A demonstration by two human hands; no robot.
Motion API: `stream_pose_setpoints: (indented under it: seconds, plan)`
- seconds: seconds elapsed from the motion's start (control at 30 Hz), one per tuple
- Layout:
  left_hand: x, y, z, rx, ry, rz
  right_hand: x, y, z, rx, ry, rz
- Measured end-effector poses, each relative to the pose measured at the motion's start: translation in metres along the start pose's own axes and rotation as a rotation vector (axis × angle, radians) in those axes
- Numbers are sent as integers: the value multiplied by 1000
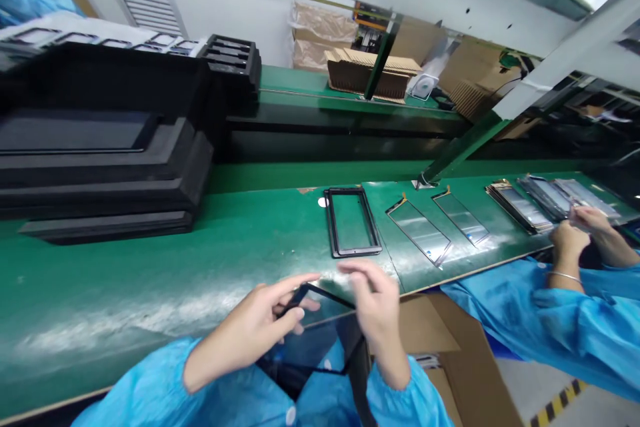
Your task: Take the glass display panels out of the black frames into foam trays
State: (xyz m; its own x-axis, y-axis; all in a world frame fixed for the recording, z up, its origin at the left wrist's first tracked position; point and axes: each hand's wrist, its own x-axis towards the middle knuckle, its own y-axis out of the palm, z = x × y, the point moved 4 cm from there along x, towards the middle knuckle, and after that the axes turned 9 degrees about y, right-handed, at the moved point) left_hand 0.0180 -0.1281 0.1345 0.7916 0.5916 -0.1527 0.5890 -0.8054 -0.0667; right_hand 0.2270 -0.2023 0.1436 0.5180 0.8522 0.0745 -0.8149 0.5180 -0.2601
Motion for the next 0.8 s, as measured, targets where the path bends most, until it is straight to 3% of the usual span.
stream_pose_setpoints:
  seconds: [0.07, 0.17, 0.27, 0.43, 0.5, 0.57, 0.67, 0.8]
  plan:
    - [-4, -5, 8, -113, -47, -143, 5, -26, -10, -24, -26, -154]
    - [-12, -14, 15, -248, -25, -297, 6, -47, -35, 58, 116, -79]
    - [-16, -20, 17, -290, 26, -363, -5, -45, -51, 240, 277, 63]
    - [-18, -26, 15, -250, 40, -371, -20, -33, -40, 348, 365, 32]
    - [-18, -32, 10, -112, 91, -383, -20, -31, -32, 326, 363, 23]
    - [-17, -37, -2, 160, 198, -417, -21, -30, -27, 286, 355, 26]
    - [-9, -30, -20, 539, 343, -312, -26, -23, -26, 228, 369, 54]
    - [8, -8, -32, 694, 382, -15, -38, -11, -36, 206, 396, -26]
